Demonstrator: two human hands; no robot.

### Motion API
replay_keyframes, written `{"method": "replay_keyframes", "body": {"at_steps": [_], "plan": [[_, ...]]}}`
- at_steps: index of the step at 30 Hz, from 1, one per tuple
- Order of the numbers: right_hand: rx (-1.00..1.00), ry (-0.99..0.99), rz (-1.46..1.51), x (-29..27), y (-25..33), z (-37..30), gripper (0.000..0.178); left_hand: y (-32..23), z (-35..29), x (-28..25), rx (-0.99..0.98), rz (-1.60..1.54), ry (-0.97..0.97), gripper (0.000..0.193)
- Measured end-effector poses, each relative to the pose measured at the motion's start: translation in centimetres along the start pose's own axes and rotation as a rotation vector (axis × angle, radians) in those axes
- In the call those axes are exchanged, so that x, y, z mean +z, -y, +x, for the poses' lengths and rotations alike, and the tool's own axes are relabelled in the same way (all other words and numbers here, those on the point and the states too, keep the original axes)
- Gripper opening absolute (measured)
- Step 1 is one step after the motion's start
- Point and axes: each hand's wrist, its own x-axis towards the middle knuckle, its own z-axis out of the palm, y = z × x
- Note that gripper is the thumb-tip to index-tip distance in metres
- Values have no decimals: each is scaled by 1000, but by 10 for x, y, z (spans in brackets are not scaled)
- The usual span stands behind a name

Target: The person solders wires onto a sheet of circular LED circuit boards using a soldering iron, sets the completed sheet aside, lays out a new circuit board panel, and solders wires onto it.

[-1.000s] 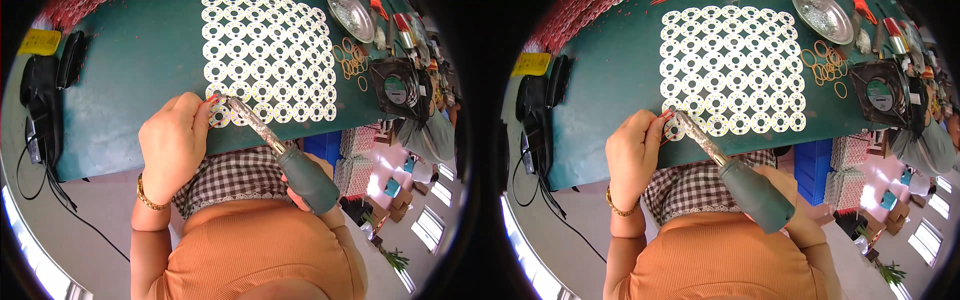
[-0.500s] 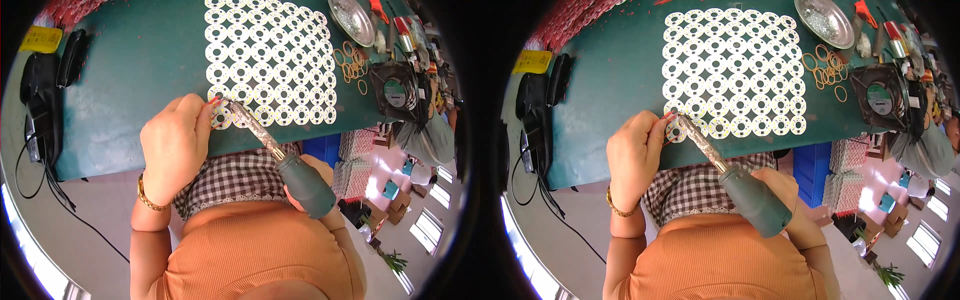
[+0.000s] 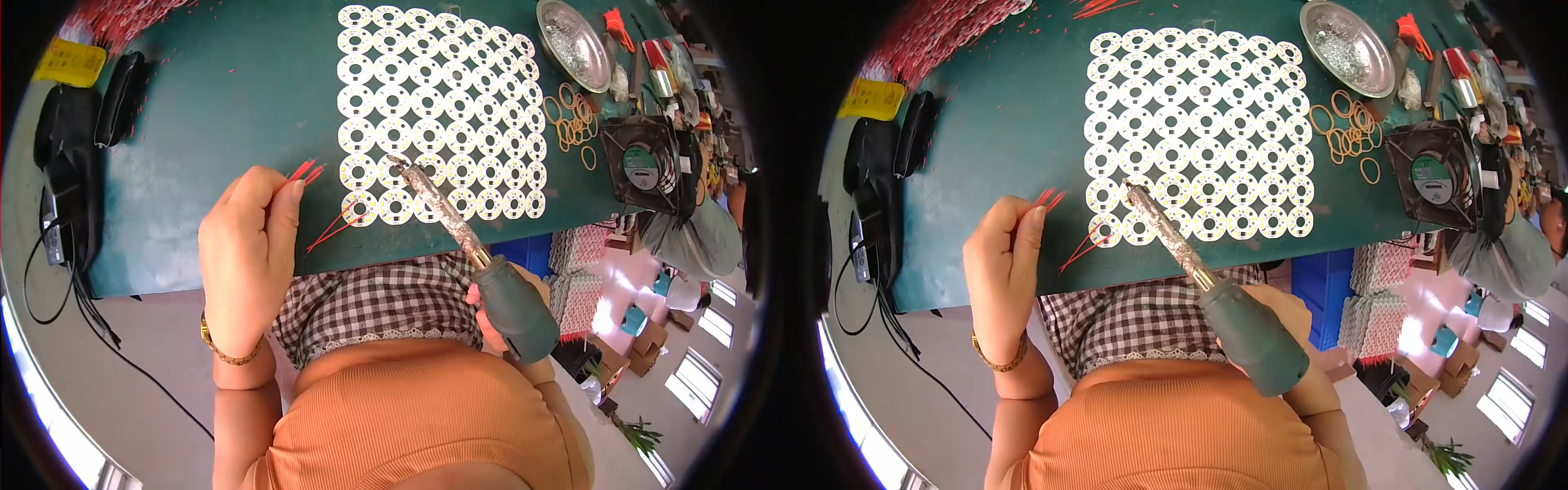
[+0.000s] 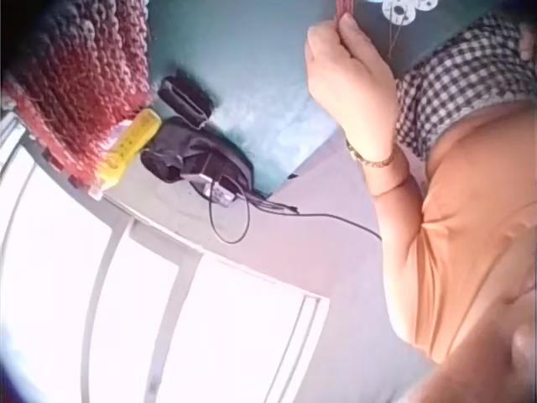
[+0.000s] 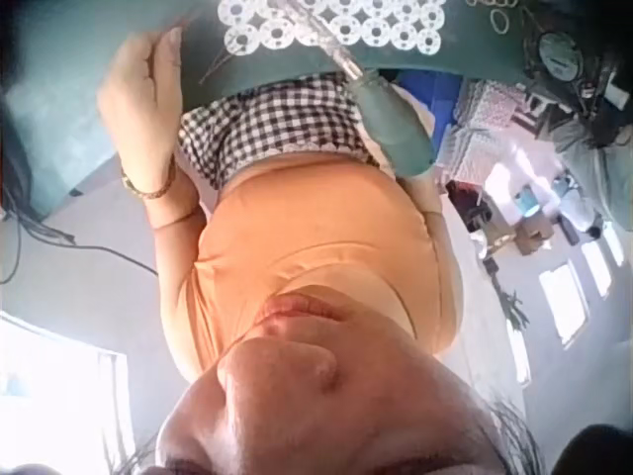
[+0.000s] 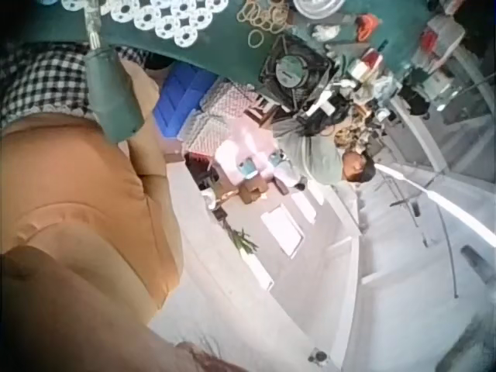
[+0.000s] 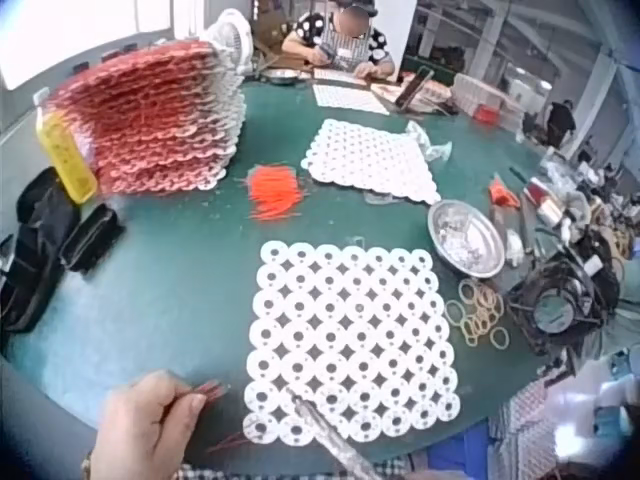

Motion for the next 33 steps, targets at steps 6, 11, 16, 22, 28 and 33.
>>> {"method": "replay_keyframes", "body": {"at_steps": [6,11,16,22,28,33], "plan": [[-626,-94,-172,-7,9,-3,33,-5,-3,14,87,-8,73,12],[-668,-138,55,0,2,-2,31,-4,-1,19,108,99,53,14],[-503,-150,106,7,-10,-4,35,-3,0,21,119,122,56,15],[-412,-141,-43,13,-26,-4,24,-4,-1,23,119,116,18,18],[-415,-105,113,7,-16,-2,33,-3,-1,24,126,140,21,18],[-99,-6,169,5,-24,-4,33,-3,1,22,150,172,42,18]]}}
